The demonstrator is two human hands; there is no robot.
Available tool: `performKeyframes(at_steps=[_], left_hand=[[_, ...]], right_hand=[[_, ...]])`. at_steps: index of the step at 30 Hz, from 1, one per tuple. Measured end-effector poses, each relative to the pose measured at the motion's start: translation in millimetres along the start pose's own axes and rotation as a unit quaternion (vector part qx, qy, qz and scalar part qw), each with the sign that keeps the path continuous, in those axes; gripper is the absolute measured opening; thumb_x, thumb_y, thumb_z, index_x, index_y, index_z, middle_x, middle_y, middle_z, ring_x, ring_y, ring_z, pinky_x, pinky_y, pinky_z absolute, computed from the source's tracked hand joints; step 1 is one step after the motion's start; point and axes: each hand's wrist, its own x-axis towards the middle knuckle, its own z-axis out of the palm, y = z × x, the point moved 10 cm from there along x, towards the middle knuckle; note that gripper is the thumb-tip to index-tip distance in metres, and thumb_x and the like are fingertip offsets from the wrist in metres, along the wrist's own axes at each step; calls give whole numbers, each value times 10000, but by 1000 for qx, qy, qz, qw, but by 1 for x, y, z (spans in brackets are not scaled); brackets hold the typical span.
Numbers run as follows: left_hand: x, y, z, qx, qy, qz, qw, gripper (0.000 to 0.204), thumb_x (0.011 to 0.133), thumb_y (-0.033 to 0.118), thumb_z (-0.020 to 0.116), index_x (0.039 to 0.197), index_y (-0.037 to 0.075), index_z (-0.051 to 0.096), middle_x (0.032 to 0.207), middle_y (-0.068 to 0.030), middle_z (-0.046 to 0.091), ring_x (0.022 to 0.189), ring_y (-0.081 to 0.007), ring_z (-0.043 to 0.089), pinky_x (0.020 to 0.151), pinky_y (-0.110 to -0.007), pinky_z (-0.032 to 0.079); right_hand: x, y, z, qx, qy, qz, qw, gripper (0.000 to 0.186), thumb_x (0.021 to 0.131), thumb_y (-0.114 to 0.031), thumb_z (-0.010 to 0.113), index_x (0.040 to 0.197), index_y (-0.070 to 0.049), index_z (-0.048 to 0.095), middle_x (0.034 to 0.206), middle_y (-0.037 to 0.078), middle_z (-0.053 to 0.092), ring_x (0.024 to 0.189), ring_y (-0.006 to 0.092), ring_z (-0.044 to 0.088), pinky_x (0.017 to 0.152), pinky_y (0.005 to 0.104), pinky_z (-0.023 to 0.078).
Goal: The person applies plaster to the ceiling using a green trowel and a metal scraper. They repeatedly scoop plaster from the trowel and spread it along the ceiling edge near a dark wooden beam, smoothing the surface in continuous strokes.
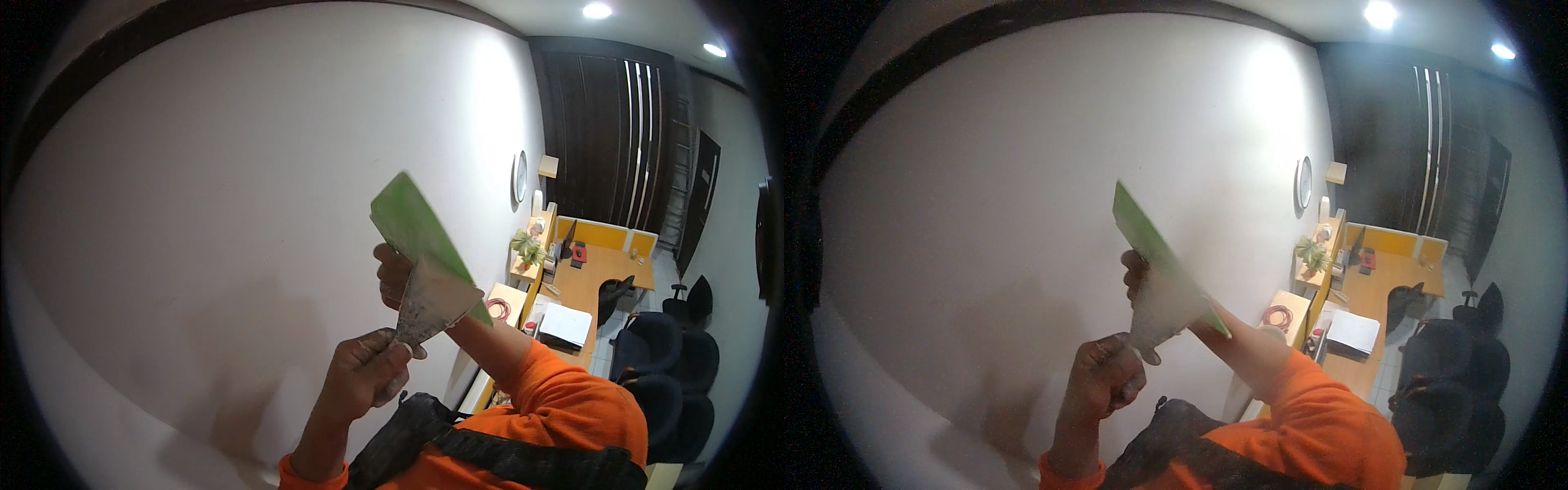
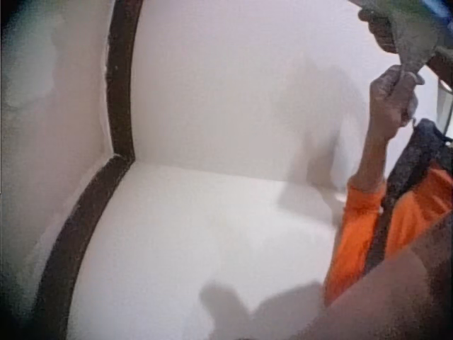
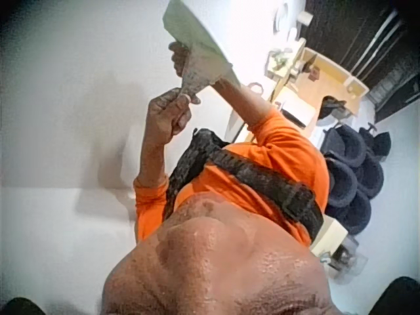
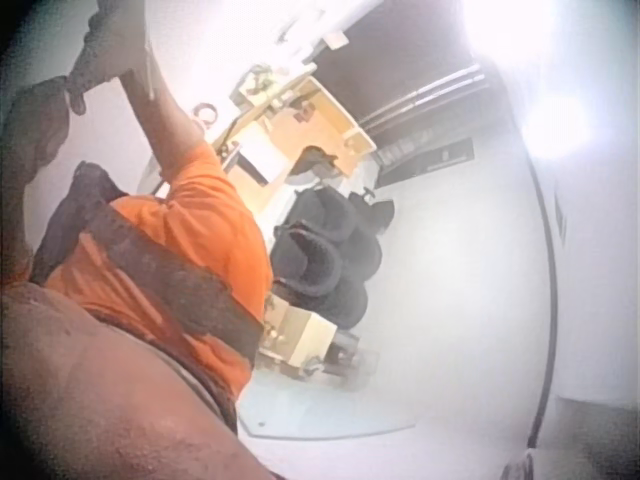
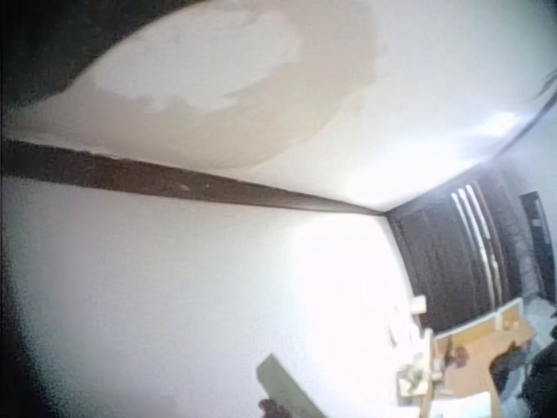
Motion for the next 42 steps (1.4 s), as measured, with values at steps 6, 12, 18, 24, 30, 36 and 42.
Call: performKeyframes(at_steps=[6,12,18,24,30,36,42], left_hand=[[-18,51,-55,129,177,196,956,238,991,205,611,1126,10,620,695,38,526,569,-37,421,490,-211,328],[-34,76,-76,448,343,415,713,304,920,78,668,1220,36,635,798,-20,578,638,-98,524,592,-252,437],[-30,67,-62,585,359,404,604,341,879,55,682,1212,122,687,975,-48,689,821,-198,644,699,-326,547],[-40,67,-52,667,361,415,502,278,883,100,687,1154,146,721,937,-12,696,795,-168,635,690,-309,536],[-27,56,-67,660,340,344,575,229,873,73,689,1098,101,720,893,-44,687,742,-180,627,650,-306,516],[-46,80,-124,493,432,378,654,236,871,76,677,1090,-9,658,793,-80,650,632,-139,611,575,-289,492],[-55,86,-179,484,469,425,604,214,890,135,665,1003,-45,634,721,-67,589,555,-131,514,492,-288,386]], right_hand=[[-96,-43,-36,-217,479,-131,840,562,874,-455,667,1243,-42,571,1022,91,690,818,231,693,756,359,587],[-128,3,-26,-240,515,-87,818,512,885,-343,672,1261,-26,533,1137,122,669,981,240,706,912,405,576],[-75,40,43,-108,437,-33,892,393,972,-266,560,1266,-8,524,1178,119,625,1091,244,637,981,409,497],[-94,17,40,-126,471,-98,868,472,900,-233,656,1279,-8,489,1138,126,666,977,243,712,904,415,591],[-99,-34,35,-178,473,-189,842,444,885,-262,675,1226,-15,536,1056,102,664,991,232,688,907,419,577],[-45,-125,170,-420,271,-535,681,229,938,-79,593,1129,43,627,1064,87,672,919,138,636,775,307,530],[45,-164,196,-534,221,-710,404,213,943,-158,675,1060,19,658,985,49,663,884,116,581,769,264,465]])
